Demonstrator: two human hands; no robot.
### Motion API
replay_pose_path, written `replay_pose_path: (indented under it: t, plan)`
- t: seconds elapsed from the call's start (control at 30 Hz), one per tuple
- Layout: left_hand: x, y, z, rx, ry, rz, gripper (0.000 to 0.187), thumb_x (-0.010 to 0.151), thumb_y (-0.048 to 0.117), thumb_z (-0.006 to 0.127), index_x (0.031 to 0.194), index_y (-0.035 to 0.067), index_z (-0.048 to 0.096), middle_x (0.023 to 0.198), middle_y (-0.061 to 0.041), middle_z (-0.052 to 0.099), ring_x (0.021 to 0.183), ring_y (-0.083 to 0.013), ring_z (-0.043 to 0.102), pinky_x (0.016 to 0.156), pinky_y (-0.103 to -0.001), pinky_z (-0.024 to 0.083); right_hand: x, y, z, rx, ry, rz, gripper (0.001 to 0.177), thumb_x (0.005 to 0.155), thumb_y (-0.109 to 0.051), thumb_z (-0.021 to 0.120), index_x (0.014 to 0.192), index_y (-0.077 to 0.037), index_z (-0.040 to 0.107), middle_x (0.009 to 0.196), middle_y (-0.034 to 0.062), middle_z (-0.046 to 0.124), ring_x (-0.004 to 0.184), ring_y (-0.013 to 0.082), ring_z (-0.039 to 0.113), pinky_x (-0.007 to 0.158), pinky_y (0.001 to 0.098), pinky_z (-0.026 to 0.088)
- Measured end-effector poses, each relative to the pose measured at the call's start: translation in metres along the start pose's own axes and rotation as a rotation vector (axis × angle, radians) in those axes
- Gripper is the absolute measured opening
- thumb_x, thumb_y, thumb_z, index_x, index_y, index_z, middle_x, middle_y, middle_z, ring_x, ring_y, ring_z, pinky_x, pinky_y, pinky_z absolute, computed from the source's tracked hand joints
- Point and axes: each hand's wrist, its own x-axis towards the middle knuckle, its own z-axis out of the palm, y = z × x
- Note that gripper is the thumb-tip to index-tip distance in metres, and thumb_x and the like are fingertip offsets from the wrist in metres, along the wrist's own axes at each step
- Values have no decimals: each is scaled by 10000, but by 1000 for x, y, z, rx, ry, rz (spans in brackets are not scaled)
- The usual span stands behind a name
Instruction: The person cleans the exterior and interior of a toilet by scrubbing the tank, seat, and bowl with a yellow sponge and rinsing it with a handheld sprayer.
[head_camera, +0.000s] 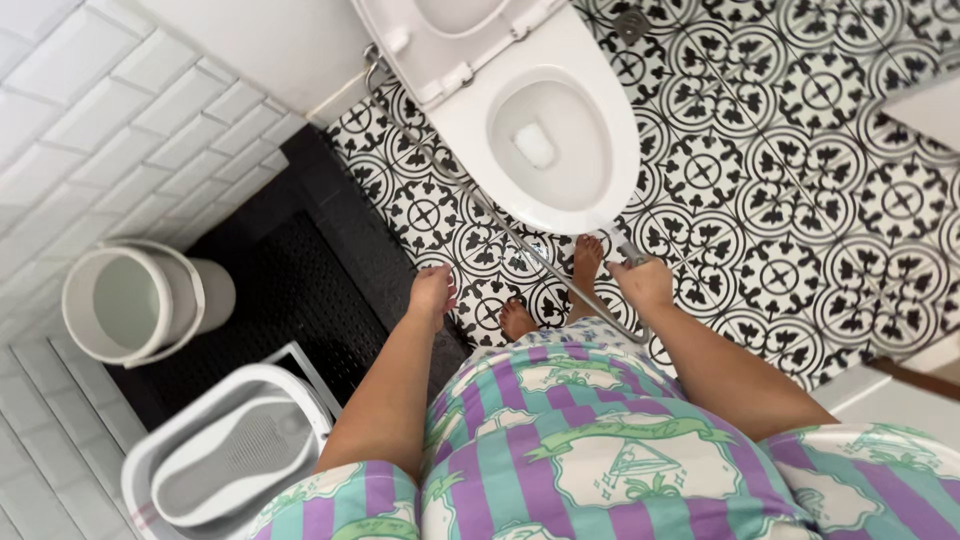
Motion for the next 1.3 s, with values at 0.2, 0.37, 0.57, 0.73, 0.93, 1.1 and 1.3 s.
replay_pose_path:
  t: [0.2,0.37,0.57,0.73,0.93,1.1,1.3]
  plan:
    - [-6,10,20,49,-69,47,215,976,315,612,1045,112,597,863,13,581,762,-131,560,647,-321,475,19,10,-27,51,232,-14,453,796,-415,866,844,16,737,777,191,710,742,343,701,696,417,551]
    - [-23,10,48,108,-114,66,208,977,309,611,1079,128,595,890,28,588,790,-114,576,678,-310,499,13,-8,-50,333,220,102,427,815,-379,840,825,14,673,659,152,676,583,276,658,581,416,532]
    - [-47,2,69,79,-111,88,236,978,321,610,1114,128,597,944,24,618,813,-124,596,693,-313,514,20,-25,-65,323,225,7,418,788,-385,863,772,-7,683,634,108,684,536,196,640,565,359,514]
    - [-65,-30,86,82,-97,64,273,976,318,615,1128,93,588,964,-10,604,828,-127,602,688,-327,510,14,-30,-79,456,179,-25,399,804,-339,873,777,-9,649,620,79,654,495,174,580,505,350,484]
    - [-94,-58,109,85,-98,20,276,973,333,615,1151,123,592,1004,-1,613,849,-131,602,719,-327,516,15,17,-81,831,91,163,312,873,-208,814,781,-38,570,587,44,551,426,156,496,385,346,390]
    - [-113,-63,112,151,-76,11,304,965,331,616,1179,115,599,1037,-14,629,888,-140,619,733,-332,516,21,75,-74,1199,54,421,294,899,-136,798,810,-44,533,582,27,490,414,141,452,379,344,401]
    - [-128,-54,121,332,-47,39,329,971,337,616,1202,103,593,1073,-17,630,913,-153,615,777,-337,530,3,106,-50,1442,-126,572,159,877,-113,778,858,-55,631,562,2,461,429,136,446,404,354,426]
